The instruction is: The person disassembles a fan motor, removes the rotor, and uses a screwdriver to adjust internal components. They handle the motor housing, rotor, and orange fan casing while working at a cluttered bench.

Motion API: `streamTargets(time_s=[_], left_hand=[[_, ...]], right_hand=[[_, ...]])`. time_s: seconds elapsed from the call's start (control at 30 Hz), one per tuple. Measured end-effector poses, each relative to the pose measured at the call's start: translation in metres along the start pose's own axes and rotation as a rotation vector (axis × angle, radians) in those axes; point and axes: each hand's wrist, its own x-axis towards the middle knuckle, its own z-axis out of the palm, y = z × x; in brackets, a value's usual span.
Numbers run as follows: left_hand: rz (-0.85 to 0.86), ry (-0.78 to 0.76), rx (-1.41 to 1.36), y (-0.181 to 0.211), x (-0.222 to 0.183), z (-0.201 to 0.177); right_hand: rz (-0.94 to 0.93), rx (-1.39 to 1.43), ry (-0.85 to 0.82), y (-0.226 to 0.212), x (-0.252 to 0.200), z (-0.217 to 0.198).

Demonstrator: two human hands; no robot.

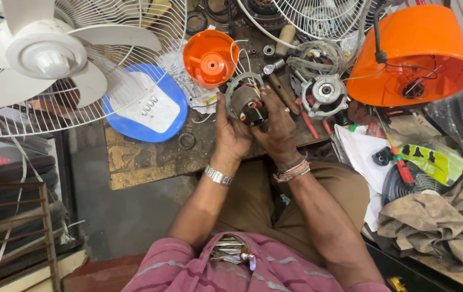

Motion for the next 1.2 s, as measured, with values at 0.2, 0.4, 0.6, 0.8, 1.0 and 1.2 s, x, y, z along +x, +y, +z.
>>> streamTargets(time_s=[0.2, 0.4, 0.6, 0.8, 1.0, 1.2], left_hand=[[-0.025, 0.025, -0.054, 0.008, 0.000, 0.001], [-0.053, -0.024, 0.067, 0.021, 0.002, -0.008], [-0.094, -0.068, 0.144, 0.013, 0.002, 0.006], [-0.227, -0.170, 0.109, 0.020, 0.007, 0.017], [-0.236, -0.204, 0.153, 0.021, 0.018, -0.006], [-0.126, -0.036, -0.026, 0.009, 0.015, -0.020]], right_hand=[[-0.005, -0.020, 0.013, -0.012, 0.001, -0.003], [-0.081, -0.049, -0.013, -0.010, 0.014, -0.012], [0.035, 0.064, 0.071, -0.002, 0.009, -0.010], [0.070, 0.084, 0.099, 0.002, 0.007, -0.017], [0.122, 0.131, -0.039, 0.003, 0.014, -0.017], [0.032, 0.029, -0.140, 0.003, 0.018, -0.009]])
